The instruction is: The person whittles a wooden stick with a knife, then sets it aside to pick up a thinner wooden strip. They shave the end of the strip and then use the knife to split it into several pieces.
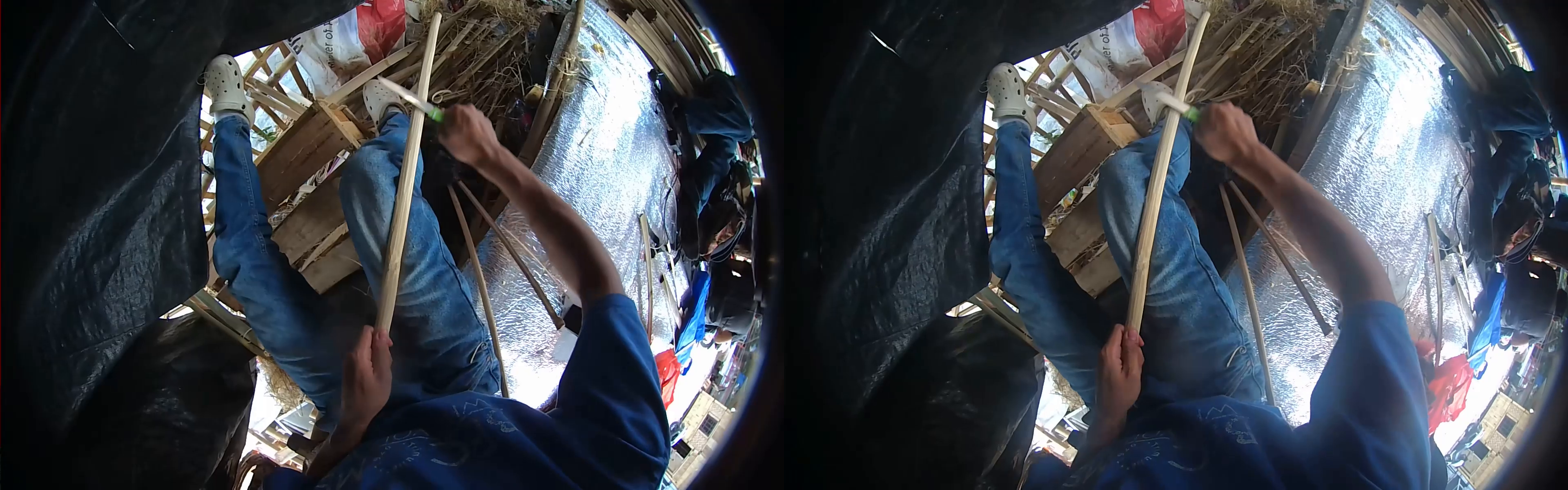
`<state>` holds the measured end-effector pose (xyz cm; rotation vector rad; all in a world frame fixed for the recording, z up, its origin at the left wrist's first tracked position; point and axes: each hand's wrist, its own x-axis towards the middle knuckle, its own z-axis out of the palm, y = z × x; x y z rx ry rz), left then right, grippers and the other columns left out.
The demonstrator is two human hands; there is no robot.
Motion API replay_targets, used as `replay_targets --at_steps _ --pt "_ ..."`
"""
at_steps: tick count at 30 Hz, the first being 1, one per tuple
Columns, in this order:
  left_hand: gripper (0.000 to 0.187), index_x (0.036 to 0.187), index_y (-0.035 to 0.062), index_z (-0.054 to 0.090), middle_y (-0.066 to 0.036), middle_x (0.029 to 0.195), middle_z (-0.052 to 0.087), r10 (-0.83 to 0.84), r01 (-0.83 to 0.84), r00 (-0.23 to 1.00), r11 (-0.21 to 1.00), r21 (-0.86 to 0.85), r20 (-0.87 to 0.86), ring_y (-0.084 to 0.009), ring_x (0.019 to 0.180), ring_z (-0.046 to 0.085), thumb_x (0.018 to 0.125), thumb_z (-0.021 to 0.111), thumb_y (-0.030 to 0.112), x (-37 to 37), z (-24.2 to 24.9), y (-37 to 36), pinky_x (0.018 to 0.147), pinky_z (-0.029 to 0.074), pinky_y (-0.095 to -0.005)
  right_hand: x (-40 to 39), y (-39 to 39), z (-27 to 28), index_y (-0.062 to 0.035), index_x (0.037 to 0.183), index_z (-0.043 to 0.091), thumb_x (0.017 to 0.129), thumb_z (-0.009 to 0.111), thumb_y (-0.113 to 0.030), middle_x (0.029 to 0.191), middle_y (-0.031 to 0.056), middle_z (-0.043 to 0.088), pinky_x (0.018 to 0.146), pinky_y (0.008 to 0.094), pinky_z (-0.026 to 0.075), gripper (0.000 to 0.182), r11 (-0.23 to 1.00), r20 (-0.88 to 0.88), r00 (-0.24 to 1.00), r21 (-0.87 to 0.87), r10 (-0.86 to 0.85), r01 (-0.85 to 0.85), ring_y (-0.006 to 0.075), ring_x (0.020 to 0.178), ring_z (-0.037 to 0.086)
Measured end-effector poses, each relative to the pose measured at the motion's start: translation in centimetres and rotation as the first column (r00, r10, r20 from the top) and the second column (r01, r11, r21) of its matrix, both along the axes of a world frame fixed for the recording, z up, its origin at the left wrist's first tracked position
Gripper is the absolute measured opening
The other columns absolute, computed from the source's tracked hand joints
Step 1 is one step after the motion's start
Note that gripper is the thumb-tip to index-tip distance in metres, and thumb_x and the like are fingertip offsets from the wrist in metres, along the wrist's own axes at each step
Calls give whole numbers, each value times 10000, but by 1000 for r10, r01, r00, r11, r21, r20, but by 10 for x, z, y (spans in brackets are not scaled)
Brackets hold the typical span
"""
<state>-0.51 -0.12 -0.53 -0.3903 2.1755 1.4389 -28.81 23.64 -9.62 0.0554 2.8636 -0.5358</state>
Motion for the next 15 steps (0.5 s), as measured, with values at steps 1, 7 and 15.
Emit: replay_targets --at_steps 1,7,15 --pt "278 847 -12 499 -126 638 521 16 -17 999 1000 17 45 -203 551 557 1004 407 199 7 2 -4 533 425 -334 -18 9 -10 -1 717 659 828 546 -208 671 186 646 538 420 521 260 998 -138 989 27 56 -53 338 566 643" --pt "309 811 5 501 -33 633 473 199 -253 947 946 202 250 -62 546 452 1001 444 242 10 -5 -10 488 365 -253 -46 10 -2 11 789 671 846 534 -163 603 150 615 436 383 488 229 980 -220 955 49 201 -195 255 465 593" --pt "328 864 95 468 64 521 342 81 -343 904 723 599 420 -12 384 267 1013 397 379 -30 -14 -1 352 192 -187 133 -14 65 -87 1010 708 822 570 -101 632 60 650 460 309 499 234 920 243 890 -163 387 -355 183 484 595"
